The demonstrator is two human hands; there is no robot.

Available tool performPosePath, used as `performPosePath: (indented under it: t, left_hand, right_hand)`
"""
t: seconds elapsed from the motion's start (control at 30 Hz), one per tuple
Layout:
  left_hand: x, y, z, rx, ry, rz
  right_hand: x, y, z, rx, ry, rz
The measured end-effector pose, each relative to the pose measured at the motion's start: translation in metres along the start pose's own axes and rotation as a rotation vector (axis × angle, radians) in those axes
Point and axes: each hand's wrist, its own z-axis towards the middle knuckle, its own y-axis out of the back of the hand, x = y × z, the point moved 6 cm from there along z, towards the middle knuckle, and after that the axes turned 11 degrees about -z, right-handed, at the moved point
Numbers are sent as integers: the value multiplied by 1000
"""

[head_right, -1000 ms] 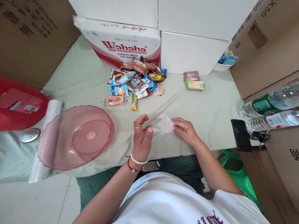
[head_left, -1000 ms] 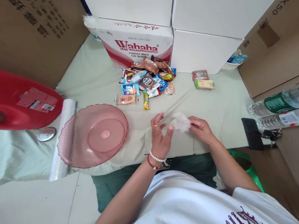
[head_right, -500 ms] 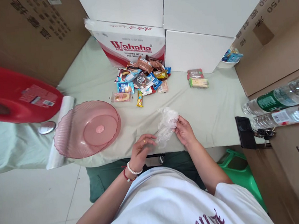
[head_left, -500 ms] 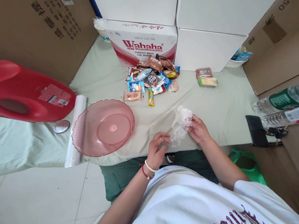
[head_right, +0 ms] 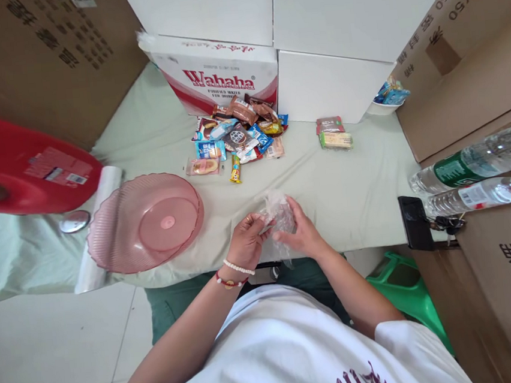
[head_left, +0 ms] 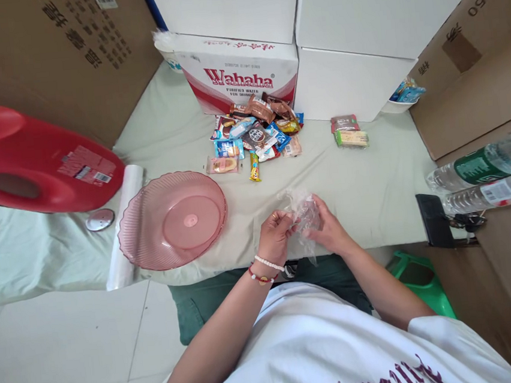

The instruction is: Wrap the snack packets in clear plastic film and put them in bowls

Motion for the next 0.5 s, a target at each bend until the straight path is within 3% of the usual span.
performPosePath:
  t: [0.13, 0.3, 0.4, 0.5]
  left_hand:
    - [-21, 16, 3, -60, -31, -62]
    - [-43, 42, 17, -161, 7, -166]
    - [-47, 38, 25, -149, 46, -281]
    - [-49, 22, 30, -55, 17, -404]
  right_hand:
    - [-14, 7, -3, -28, -146, -15]
    - [-8, 57, -4, 81, -263, 65]
    - [-4, 82, -14, 105, -344, 92]
    - [-6, 86, -25, 40, -394, 156]
